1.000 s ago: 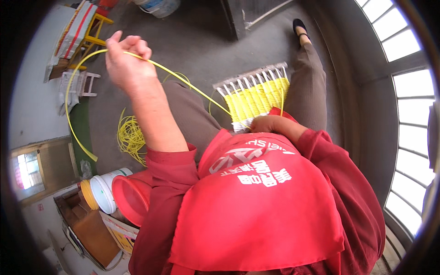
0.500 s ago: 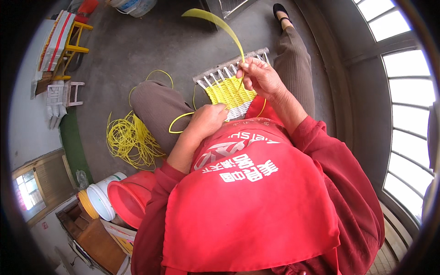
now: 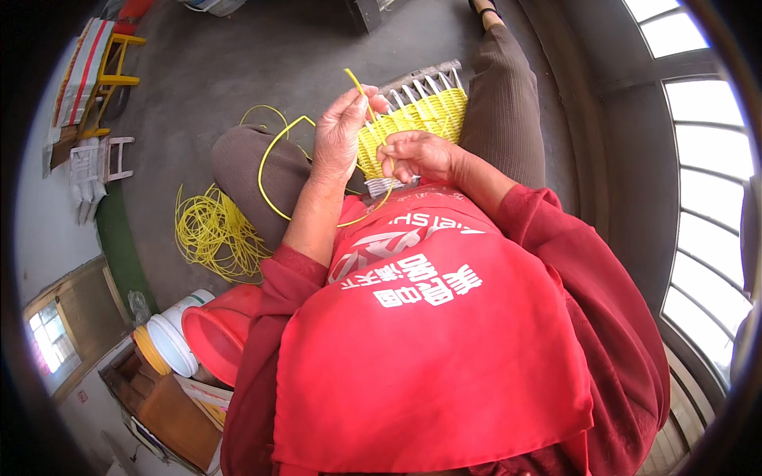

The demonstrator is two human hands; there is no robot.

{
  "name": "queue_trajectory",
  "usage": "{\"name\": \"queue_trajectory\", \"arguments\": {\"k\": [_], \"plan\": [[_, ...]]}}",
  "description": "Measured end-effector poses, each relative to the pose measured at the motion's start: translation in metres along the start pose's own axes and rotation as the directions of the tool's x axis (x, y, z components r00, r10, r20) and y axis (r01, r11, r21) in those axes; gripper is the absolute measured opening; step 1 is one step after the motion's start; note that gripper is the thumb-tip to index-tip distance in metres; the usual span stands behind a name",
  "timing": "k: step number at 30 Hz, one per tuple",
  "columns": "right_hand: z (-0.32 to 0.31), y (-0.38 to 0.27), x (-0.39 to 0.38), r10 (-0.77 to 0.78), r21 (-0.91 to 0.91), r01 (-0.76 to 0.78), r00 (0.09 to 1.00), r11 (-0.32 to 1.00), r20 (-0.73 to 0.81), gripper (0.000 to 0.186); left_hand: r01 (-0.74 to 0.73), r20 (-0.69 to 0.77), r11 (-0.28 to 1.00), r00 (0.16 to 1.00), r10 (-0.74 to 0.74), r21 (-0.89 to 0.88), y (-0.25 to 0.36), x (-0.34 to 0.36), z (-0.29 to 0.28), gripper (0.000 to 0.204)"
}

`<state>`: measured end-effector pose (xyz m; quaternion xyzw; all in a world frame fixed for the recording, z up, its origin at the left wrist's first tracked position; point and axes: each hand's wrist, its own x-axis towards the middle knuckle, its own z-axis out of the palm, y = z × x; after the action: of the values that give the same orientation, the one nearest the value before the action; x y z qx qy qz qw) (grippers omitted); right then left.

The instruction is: The person sits on the floor and weaves a yellow basket using a plastic loom and yellow plastic strands. They repeatedly loop the strands through the loom pegs and pull them tight to form the basket walls.

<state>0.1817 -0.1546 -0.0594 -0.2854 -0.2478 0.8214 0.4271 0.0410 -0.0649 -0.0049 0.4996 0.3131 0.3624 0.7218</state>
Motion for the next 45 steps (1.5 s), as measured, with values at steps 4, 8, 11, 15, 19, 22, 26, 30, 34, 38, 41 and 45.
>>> {"name": "queue_trajectory", "arguments": {"k": [4,8,11,15,19,22,26,30,34,38,41,45], "plan": [[0.0,0.005,0.002,0.13,-0.087,-0.133,0.991,0.987,-0.036,0.024,0.106,-0.009,0.991,0.994,-0.106,0.082,-0.006,0.001,-0.003,0.023],[-0.004,-0.027,-0.003,0.021,-0.51,-0.184,0.951,0.84,-0.309,0.022,0.366,-0.266,0.835,0.924,-0.274,0.411,0.002,0.005,-0.012,0.02],[-0.025,-0.051,-0.004,-0.24,-0.378,0.059,0.86,0.924,-0.451,0.015,0.268,-0.279,0.685,0.955,-0.097,0.678,-0.013,0.011,-0.023,0.018],[-0.057,-0.058,0.019,-0.536,-0.767,-0.015,0.707,0.641,-0.462,0.014,0.213,-0.228,0.375,0.974,-0.005,0.902,-0.02,0.021,-0.018,0.015],[-0.077,-0.036,0.035,-0.544,-0.91,-0.339,0.729,0.24,-0.415,0.018,0.241,-0.249,0.273,0.968,-0.006,0.931,-0.028,0.029,-0.016,0.015],[-0.078,-0.025,0.045,-0.5,-0.871,-0.472,0.726,0.137,-0.472,0.02,0.267,-0.265,0.28,0.963,-0.047,0.922,-0.034,0.034,-0.016,0.016],[-0.077,-0.024,0.054,-0.431,-0.837,-0.531,0.729,0.135,-0.532,0.02,0.341,-0.321,0.279,0.94,-0.115,0.898,-0.046,0.039,-0.012,0.017],[-0.08,-0.025,0.054,-0.475,-0.858,-0.482,0.721,0.18,-0.505,0.021,0.358,-0.339,0.223,0.933,-0.121,0.907,-0.05,0.044,-0.011,0.018],[-0.083,-0.034,0.051,-0.381,-0.843,-0.436,0.755,0.315,-0.533,0.019,0.353,-0.328,0.226,0.934,-0.14,0.908,-0.047,0.046,-0.011,0.017],[-0.089,-0.033,0.051,-0.368,-0.833,-0.39,0.763,0.393,-0.531,0.018,0.285,-0.256,0.34,0.958,-0.129,0.896,-0.063,0.047,-0.018,0.014],[-0.09,-0.031,0.052,-0.33,-0.813,-0.371,0.776,0.449,-0.537,0.018,0.342,-0.262,0.55,0.939,-0.221,0.762,-0.079,0.05,-0.021,0.013],[-0.09,-0.031,0.049,-0.381,-0.847,-0.363,0.773,0.389,-0.507,0.018,0.517,-0.249,0.745,0.856,-0.453,0.421,-0.082,0.052,-0.01,0.017]]}}
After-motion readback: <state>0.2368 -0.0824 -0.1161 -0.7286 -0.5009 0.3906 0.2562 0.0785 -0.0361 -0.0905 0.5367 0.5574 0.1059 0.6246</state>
